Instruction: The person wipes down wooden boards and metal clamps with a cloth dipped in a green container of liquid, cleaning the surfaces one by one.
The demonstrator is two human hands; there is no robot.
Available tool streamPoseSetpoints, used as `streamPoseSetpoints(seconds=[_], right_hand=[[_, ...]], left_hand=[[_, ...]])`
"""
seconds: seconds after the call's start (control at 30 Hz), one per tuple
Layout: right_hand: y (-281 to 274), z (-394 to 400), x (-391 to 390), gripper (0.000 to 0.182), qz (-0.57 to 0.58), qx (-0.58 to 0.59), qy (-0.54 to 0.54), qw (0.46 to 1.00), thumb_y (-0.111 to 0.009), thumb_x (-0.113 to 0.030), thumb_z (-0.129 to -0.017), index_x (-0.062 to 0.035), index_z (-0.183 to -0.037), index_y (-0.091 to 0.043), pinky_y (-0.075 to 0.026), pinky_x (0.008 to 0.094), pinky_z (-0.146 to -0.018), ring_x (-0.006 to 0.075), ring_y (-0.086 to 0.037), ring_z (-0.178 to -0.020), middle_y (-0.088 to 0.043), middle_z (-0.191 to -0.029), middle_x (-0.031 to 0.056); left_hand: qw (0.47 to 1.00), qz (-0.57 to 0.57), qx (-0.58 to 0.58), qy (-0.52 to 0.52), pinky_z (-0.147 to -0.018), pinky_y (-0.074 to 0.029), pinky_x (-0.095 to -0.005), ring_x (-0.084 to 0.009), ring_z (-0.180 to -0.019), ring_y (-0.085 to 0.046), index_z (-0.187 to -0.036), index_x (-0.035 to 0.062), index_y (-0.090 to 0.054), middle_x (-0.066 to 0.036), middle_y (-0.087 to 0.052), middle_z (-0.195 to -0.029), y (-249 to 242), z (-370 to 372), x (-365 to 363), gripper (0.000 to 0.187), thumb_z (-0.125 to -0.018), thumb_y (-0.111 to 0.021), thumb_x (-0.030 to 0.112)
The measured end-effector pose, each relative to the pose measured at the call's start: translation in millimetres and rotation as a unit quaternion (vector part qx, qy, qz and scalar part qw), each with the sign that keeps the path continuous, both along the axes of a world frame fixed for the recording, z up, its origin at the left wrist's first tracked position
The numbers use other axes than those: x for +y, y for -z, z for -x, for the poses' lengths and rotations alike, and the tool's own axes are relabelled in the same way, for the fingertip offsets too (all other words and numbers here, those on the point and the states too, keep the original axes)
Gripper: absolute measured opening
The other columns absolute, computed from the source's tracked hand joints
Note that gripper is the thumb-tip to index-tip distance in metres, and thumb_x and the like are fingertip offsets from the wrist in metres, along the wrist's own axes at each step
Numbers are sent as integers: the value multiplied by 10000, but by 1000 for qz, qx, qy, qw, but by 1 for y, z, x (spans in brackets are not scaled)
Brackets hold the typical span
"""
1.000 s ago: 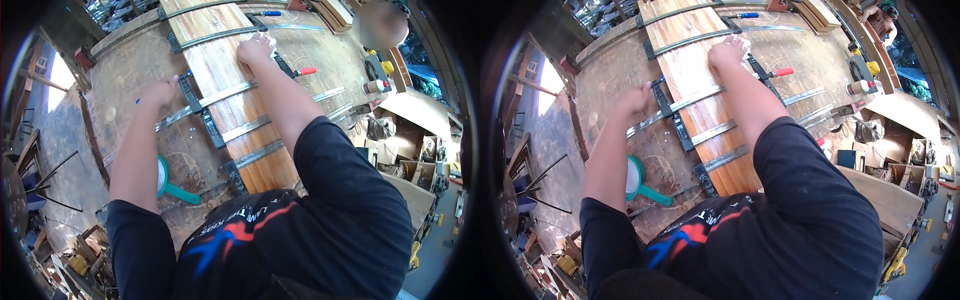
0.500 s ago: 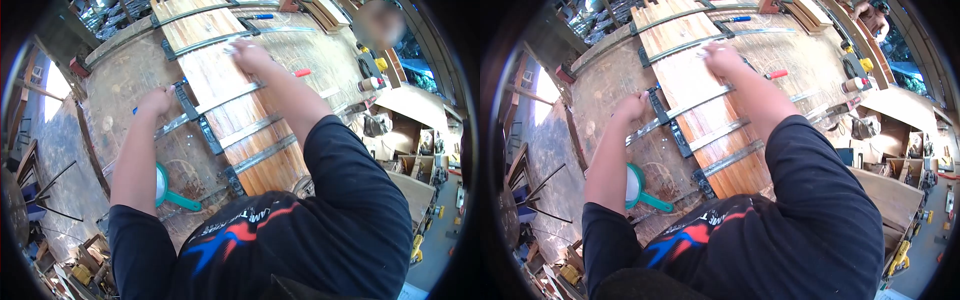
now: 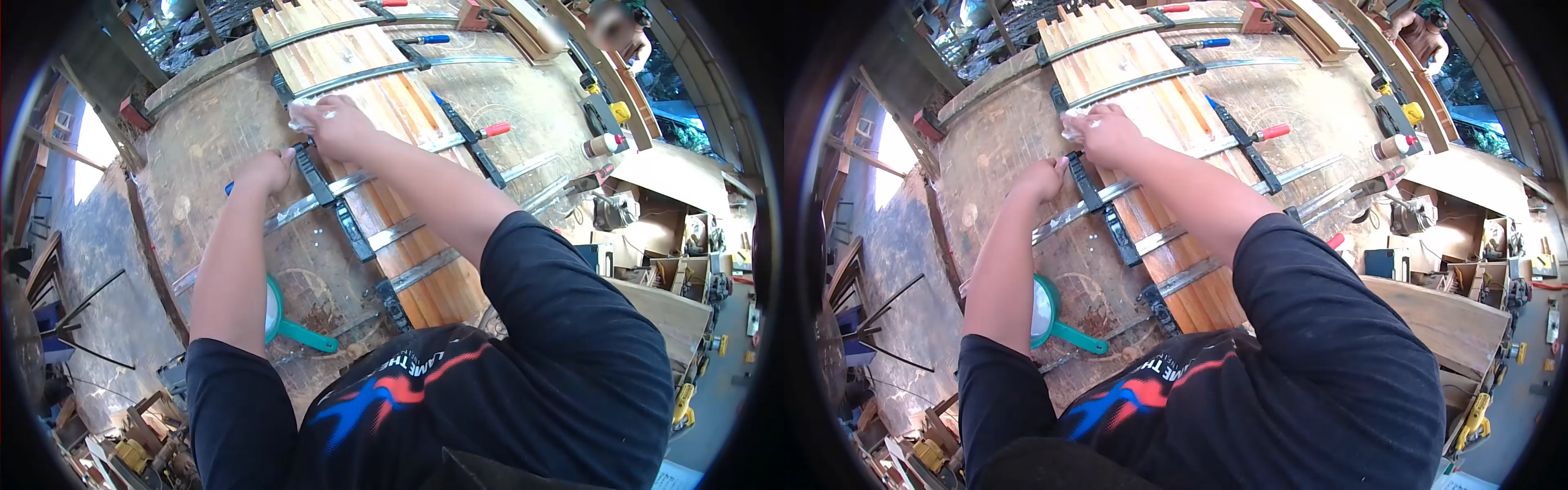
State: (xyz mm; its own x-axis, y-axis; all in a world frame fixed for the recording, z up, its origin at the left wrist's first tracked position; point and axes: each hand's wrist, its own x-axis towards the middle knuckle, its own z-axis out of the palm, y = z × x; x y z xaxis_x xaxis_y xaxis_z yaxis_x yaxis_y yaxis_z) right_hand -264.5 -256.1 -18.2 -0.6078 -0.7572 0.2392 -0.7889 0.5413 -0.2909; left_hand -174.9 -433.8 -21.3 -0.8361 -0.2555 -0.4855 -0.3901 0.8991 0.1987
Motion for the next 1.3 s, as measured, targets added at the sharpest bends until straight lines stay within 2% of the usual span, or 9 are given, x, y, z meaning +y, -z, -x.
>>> streamPoseSetpoints(seconds=[0.13, 0.23, 0.37, 0.5, 0.77, 1.03, 1.1, 1.23, 1.3], right_hand=[[-14, 21, 15, 523, 94, 128, 78, 984, -581, -249, -955, -107, -1458, -549, -267, 568, -1211, 385, -454, -1437, -629, -1419, 165], [3, 21, 19, 533, -133, 11, 29, 991, -606, -305, -951, -86, -1434, -551, -275, 551, -1219, 411, -415, -1461, -613, -1437, 186], [12, 19, 14, 365, 93, -65, -20, 993, -665, -309, -911, -60, -1176, -691, -477, 512, -1037, 433, -615, -1192, -701, -1236, 169], [44, 40, -12, 215, 9, 110, -232, 966, -651, -247, -891, -88, -1012, -729, -522, 459, -893, 313, -667, -996, -714, -1070, 107], [15, 58, 3, 297, -3, 68, -256, 964, -603, -216, -959, -102, -1194, -744, -480, 362, -955, 243, -660, -1038, -699, -1341, 88], [41, 105, 21, 323, -19, 62, -154, 986, -591, -273, -943, -151, -1191, -758, -531, 436, -885, 327, -691, -1094, -748, -1177, 101], [24, 100, 23, 368, -61, -76, 117, 988, -605, -226, -887, -78, -1191, -750, -544, 457, -937, 334, -701, -1014, -736, -1203, 160], [-5, 119, 92, 258, -387, 175, 4, 905, -599, -217, -929, -93, -1048, -792, -580, 448, -825, 291, -749, -923, -772, -985, 133], [-11, 128, 128, 269, -351, 153, 206, 901, -714, -257, -876, -108, -1084, -796, -586, 434, -816, 285, -738, -969, -768, -1028, 119]], left_hand=[[1000, 6, 14, 2, -1053, -479, -509, -393, -1250, -620, -1329, 60, -646, -201, -667, -1333, 9, 3, -4, 629, -1094, -301, 531], [1000, 0, 4, 5, -1051, -480, -513, -396, -1249, -619, -1324, 54, -648, -209, -665, -1330, 19, 4, -7, 632, -1095, -306, 533], [1000, -6, -12, -9, -1063, -472, -518, -399, -1266, -608, -1337, 49, -640, -223, -641, -1363, 2, 8, -4, 643, -1092, -309, 543], [1000, -9, 8, -29, -1129, -423, -514, -411, -1346, -546, -1404, 76, -600, -248, -575, -1441, -19, -5, 11, 617, -1089, -331, 534], [999, 13, 29, -12, -1053, -481, -506, -407, -1234, -623, -1299, 63, -656, -223, -665, -1319, -7, -10, 7, 585, -1090, -338, 508], [999, -28, 40, -2, -1074, -465, -514, -424, -1262, -599, -1317, 73, -652, -214, -636, -1370, -8, -7, 1, 617, -1100, -284, 518], [995, -33, 89, -2, -1115, -428, -531, -450, -1313, -550, -1381, 82, -620, -240, -566, -1453, 30, 0, -8, 631, -1101, -259, 516], [998, -30, 53, -3, -1075, -464, -516, -412, -1285, -587, -1361, 68, -621, -227, -625, -1380, 10, -12, -6, 628, -1089, -312, 542], [999, -19, 45, -9, -1051, -489, -502, -384, -1242, -626, -1336, 87, -647, -218, -641, -1358, 2, -11, -1, 550, -1095, -340, 474]])
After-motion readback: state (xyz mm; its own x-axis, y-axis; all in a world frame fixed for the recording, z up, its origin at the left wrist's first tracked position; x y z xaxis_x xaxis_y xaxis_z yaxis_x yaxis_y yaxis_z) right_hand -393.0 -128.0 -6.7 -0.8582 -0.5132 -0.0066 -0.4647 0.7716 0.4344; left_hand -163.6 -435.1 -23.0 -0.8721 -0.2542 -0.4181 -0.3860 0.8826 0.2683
